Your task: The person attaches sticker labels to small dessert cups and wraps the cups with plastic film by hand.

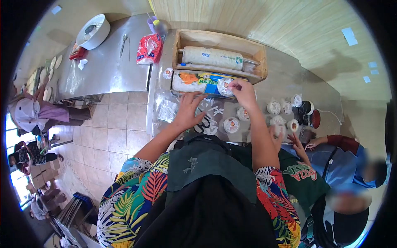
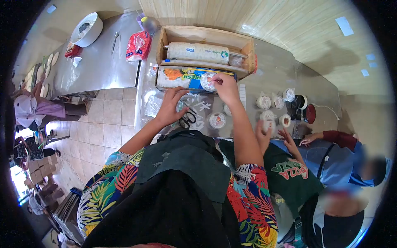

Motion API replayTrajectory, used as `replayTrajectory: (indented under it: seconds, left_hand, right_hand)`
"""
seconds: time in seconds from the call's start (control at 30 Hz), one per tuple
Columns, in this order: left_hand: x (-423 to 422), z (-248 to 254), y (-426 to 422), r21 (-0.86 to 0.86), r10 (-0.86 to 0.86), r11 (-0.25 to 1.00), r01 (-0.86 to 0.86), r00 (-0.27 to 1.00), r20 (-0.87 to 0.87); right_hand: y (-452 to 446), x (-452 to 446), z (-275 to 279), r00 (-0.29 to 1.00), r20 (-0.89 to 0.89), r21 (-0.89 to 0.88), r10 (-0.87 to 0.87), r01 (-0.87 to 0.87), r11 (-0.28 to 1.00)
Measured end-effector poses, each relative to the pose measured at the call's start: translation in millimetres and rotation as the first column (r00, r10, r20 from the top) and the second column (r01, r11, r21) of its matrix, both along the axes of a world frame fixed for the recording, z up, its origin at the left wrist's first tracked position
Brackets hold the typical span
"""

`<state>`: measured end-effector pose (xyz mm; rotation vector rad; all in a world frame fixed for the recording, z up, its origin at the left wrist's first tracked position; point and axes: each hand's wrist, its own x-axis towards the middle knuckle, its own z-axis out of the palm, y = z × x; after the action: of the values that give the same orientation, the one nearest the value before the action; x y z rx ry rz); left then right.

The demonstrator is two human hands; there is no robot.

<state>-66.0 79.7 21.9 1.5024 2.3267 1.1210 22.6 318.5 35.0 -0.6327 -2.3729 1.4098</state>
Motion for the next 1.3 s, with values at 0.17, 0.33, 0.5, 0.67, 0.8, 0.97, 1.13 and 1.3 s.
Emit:
replayTrajectory:
  seconds: [0.17, 0.33, 0.5, 0.67, 0.8, 0.97, 1.13, 1.3]
  left_hand:
    - [14, 6, 34, -0.006, 0.04, 0.999, -0.041, 0.999, -0.035]
    - [24, 6, 61, -0.094, 0.09, 0.99, -0.104, 0.985, -0.147]
    - [29, -2, 78, -0.204, 0.114, 0.963, -0.178, 0.951, -0.289]
    - [35, -7, 81, -0.187, 0.144, 0.962, -0.199, 0.951, -0.272]
    - [37, -12, 82, -0.167, 0.168, 0.963, -0.21, 0.957, -0.235]
    - [28, -13, 77, -0.122, 0.198, 0.965, -0.231, 0.951, -0.238]
    - [25, -5, 73, -0.127, 0.184, 0.968, -0.219, 0.953, -0.242]
    - [25, -5, 74, -0.11, 0.203, 0.964, -0.243, 0.937, -0.285]
  right_hand:
    - [1, -5, 4, 0.988, 0.144, 0.438, 0.063, -0.121, 0.891]
    - [4, -3, -3, 0.994, 0.091, 0.563, 0.067, -0.107, 0.82]
    - [14, 1, -3, 0.997, -0.066, 0.513, 0.048, -0.007, 0.858]
    - [24, 16, -25, 0.992, -0.025, -0.205, -0.127, 0.119, 0.971]
    - [17, 12, -31, 0.983, 0.08, -0.734, -0.164, 0.169, 0.657]
    - [3, -3, -41, 0.976, 0.051, -0.737, -0.211, 0.179, 0.651]
    - [-3, -3, -44, 0.975, 0.041, -0.722, -0.22, 0.181, 0.668]
    - [1, -3, -45, 0.972, 0.01, -0.72, -0.234, 0.169, 0.673]
